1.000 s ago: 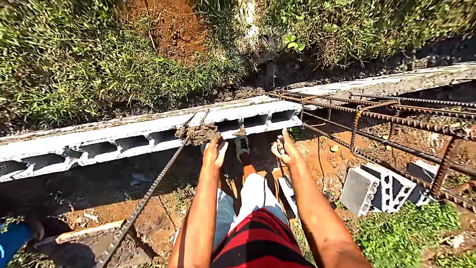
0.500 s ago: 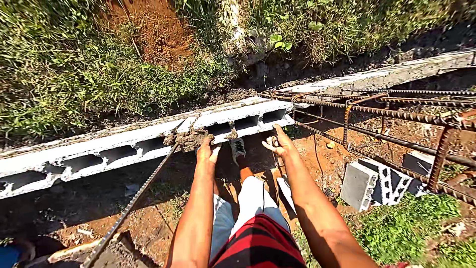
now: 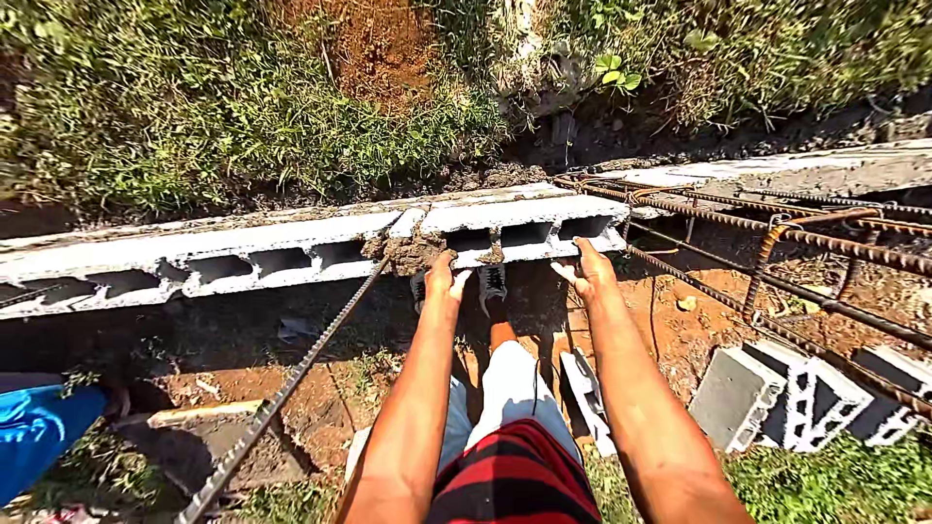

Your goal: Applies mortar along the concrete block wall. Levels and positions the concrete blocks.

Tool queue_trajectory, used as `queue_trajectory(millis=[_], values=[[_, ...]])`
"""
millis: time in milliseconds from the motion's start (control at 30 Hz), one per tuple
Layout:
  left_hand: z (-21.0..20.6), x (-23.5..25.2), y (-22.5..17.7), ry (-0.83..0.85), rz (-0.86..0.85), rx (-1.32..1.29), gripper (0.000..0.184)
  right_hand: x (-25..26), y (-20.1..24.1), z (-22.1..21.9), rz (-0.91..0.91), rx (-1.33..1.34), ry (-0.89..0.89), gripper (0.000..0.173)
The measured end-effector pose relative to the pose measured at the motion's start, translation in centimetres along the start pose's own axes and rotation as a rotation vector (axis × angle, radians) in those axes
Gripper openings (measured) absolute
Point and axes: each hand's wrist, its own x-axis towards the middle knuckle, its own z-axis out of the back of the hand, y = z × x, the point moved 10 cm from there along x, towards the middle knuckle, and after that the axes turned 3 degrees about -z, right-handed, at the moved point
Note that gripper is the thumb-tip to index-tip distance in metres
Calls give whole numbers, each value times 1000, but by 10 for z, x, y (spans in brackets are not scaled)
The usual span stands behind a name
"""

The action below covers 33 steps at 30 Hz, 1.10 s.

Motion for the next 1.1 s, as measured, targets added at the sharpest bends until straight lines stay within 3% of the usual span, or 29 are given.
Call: queue_trajectory(millis=[100,300,1100], values=[[-1,-2,0,-42,-9,8,42,2,1,-3,30,36,-5,64],[-2,-2,3,-94,-13,0,41,3,4,-7,54,81,4,61],[-2,-3,5,-62,-11,-20,39,0,5,-7,56,50,-9,64]])
